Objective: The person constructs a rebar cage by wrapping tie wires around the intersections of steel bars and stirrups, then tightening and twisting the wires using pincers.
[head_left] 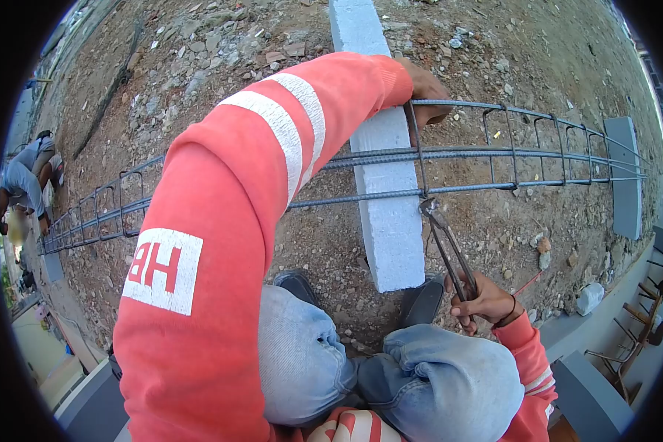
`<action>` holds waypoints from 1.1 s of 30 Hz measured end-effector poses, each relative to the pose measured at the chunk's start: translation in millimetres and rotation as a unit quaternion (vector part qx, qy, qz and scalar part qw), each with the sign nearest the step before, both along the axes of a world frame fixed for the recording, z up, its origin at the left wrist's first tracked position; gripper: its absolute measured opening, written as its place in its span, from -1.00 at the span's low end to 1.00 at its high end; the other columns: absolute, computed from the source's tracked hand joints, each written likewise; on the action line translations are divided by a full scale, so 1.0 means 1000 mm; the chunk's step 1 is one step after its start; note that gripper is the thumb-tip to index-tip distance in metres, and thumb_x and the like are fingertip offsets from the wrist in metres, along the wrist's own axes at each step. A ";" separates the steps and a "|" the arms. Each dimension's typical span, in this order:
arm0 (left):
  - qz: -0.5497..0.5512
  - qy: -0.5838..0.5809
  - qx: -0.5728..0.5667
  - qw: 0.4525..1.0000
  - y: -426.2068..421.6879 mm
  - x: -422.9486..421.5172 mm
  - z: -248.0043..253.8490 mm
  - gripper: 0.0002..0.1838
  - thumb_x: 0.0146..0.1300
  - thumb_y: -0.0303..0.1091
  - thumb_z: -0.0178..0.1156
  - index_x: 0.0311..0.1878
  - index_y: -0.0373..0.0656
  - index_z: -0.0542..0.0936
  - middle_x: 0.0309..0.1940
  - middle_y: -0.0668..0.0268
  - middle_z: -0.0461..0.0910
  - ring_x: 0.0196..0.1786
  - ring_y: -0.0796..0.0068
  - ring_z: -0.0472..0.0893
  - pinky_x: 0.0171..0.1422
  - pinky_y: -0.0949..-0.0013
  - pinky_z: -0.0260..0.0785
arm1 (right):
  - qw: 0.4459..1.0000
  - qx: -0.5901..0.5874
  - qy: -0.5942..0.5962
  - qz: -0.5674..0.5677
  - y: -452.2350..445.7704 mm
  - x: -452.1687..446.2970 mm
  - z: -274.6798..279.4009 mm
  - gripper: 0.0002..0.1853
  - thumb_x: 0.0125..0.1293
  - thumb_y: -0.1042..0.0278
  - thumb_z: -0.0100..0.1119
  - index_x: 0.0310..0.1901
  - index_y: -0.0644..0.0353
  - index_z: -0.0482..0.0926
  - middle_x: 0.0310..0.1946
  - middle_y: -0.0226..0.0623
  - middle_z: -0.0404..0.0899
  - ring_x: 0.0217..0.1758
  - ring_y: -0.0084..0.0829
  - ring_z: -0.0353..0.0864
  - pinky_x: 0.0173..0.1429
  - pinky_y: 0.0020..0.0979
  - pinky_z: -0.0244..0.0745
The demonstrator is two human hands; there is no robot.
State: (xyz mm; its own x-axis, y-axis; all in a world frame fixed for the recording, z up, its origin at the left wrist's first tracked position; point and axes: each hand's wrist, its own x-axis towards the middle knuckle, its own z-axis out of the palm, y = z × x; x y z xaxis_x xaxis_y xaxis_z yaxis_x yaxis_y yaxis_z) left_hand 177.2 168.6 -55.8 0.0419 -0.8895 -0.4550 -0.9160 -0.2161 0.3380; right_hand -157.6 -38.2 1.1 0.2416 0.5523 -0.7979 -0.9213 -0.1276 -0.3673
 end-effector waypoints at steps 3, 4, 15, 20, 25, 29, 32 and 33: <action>0.033 0.003 -0.088 0.996 0.008 0.003 -0.005 -0.28 -0.29 0.34 0.55 -0.41 -0.24 0.70 -0.46 0.13 0.69 -0.35 0.11 0.68 -0.25 0.05 0.50 | 0.861 -0.311 -0.388 0.109 0.011 -0.016 0.022 -0.59 0.24 0.44 0.40 0.02 0.27 0.38 -0.42 -0.18 0.59 -0.40 -0.29 0.66 -0.35 -0.21 0.49; 0.035 0.014 -0.076 0.996 0.009 0.004 -0.003 -0.27 -0.29 0.34 0.55 -0.40 -0.24 0.70 -0.46 0.13 0.70 -0.35 0.11 0.68 -0.24 0.05 0.51 | 0.744 -0.447 -0.460 0.188 0.022 -0.019 0.035 -0.60 0.24 0.36 0.36 0.02 0.28 0.43 -0.26 -0.09 0.59 -0.25 -0.06 0.66 -0.17 -0.13 0.51; 0.041 0.012 -0.007 0.999 0.002 -0.005 0.015 -0.34 -0.29 0.22 0.60 -0.34 -0.23 0.73 -0.41 0.13 0.73 -0.32 0.10 0.71 -0.22 0.04 0.52 | 0.754 -0.426 -0.479 0.145 0.013 -0.018 -0.022 -0.57 0.37 0.08 0.43 -0.40 0.30 0.52 -0.65 0.12 0.42 -0.60 0.14 0.39 -0.43 -0.03 0.34; 0.041 -0.007 0.047 0.998 0.000 -0.008 0.026 -0.39 -0.23 0.13 0.60 -0.26 -0.21 0.76 -0.32 0.13 0.77 -0.22 0.09 0.74 -0.15 0.04 0.55 | 0.999 -0.033 0.003 -0.015 -0.015 0.002 -0.017 -0.65 0.46 0.19 0.35 -0.39 0.19 0.47 -0.64 -0.55 0.29 -0.61 -0.61 0.20 -0.55 -0.39 0.11; 0.083 -0.009 0.040 0.996 0.003 -0.011 0.033 -0.39 -0.20 0.13 0.59 -0.21 -0.19 0.76 -0.27 0.13 0.77 -0.17 0.09 0.74 -0.11 0.05 0.55 | 0.950 0.256 0.121 -0.130 -0.016 -0.017 -0.044 -0.75 0.49 0.26 0.30 -0.25 0.23 0.50 -0.63 -0.43 0.38 -0.64 -0.52 0.36 -0.58 -0.39 0.18; 0.096 -0.018 0.054 0.994 0.000 -0.008 0.031 -0.37 -0.18 0.16 0.58 -0.17 -0.18 0.76 -0.24 0.13 0.77 -0.14 0.09 0.73 -0.08 0.05 0.55 | 0.983 -0.106 -0.145 0.041 0.003 -0.018 0.001 -0.57 0.41 0.13 0.32 0.07 0.28 0.44 -0.48 -0.25 0.58 -0.40 -0.22 0.70 -0.43 -0.15 0.47; 0.099 -0.021 0.067 0.993 -0.002 -0.008 0.033 -0.36 -0.16 0.17 0.57 -0.15 -0.17 0.76 -0.22 0.13 0.77 -0.11 0.09 0.73 -0.06 0.05 0.55 | 0.499 -0.560 -0.641 0.164 0.020 -0.034 0.009 -0.46 0.18 0.27 0.38 0.13 0.34 0.43 -0.37 -0.13 0.62 -0.33 0.06 0.66 -0.27 -0.02 0.51; 0.099 -0.021 0.071 0.992 -0.002 -0.008 0.034 -0.36 -0.15 0.18 0.56 -0.14 -0.17 0.76 -0.21 0.13 0.77 -0.11 0.09 0.73 -0.05 0.05 0.55 | 0.500 -0.559 -0.641 0.162 0.023 -0.034 0.014 -0.46 0.18 0.27 0.38 0.13 0.34 0.43 -0.37 -0.13 0.62 -0.33 0.06 0.66 -0.27 -0.02 0.51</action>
